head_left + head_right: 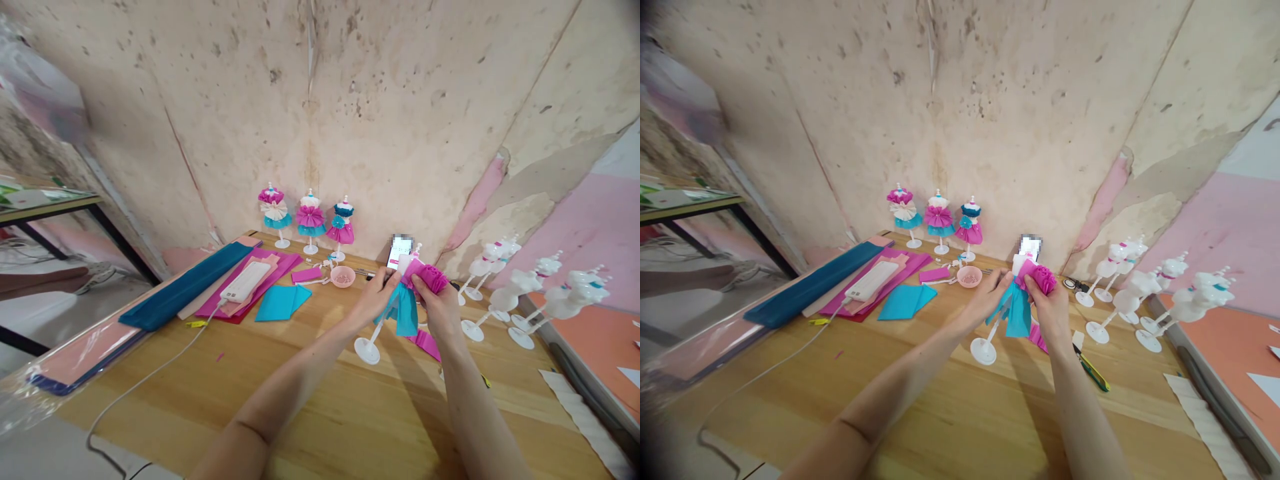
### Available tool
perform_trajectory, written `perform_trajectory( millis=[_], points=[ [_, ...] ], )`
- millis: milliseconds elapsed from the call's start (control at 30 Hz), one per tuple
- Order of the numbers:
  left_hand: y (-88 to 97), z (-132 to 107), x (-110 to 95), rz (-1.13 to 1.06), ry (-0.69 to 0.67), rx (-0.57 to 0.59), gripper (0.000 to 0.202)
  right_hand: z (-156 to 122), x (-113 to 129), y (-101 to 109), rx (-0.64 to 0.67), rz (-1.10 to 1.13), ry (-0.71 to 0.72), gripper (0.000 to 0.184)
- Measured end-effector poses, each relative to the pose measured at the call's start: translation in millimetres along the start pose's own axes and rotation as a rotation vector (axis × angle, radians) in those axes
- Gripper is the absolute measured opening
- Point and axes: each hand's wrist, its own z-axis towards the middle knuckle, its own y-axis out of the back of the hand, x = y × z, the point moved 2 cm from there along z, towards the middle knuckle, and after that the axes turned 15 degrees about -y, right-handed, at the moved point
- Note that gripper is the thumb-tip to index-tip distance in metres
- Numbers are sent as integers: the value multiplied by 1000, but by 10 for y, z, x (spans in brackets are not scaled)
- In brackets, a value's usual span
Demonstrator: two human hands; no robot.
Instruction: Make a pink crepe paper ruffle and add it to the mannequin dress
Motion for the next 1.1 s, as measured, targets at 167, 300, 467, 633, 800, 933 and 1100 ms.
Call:
perform_trajectory(
  millis=[167, 300, 467, 633, 800, 933, 1100],
  points=[
    [-29, 4, 94, -25, -28, -24, 35, 26, -37, 3, 17, -17, 5, 32],
    [-35, 6, 156, -18, -56, -59, 32, 39, -56, 5, 21, -69, -1, 31],
    [-34, 7, 169, -22, -60, -83, 30, 28, -66, -7, 19, -89, -2, 29],
    [-31, 13, 163, -17, -70, -95, 29, -6, -33, -32, 2, -76, 15, 28],
    [-7, 25, 170, -43, -77, -121, 29, -27, 20, -42, 60, -57, 25, 28],
    [-1, 28, 181, -51, -70, -139, 29, -16, -6, -34, 78, -52, -24, 29],
    [-25, 19, 174, -53, -68, -113, 29, -18, -12, -31, 63, -36, -21, 28]
  ],
)
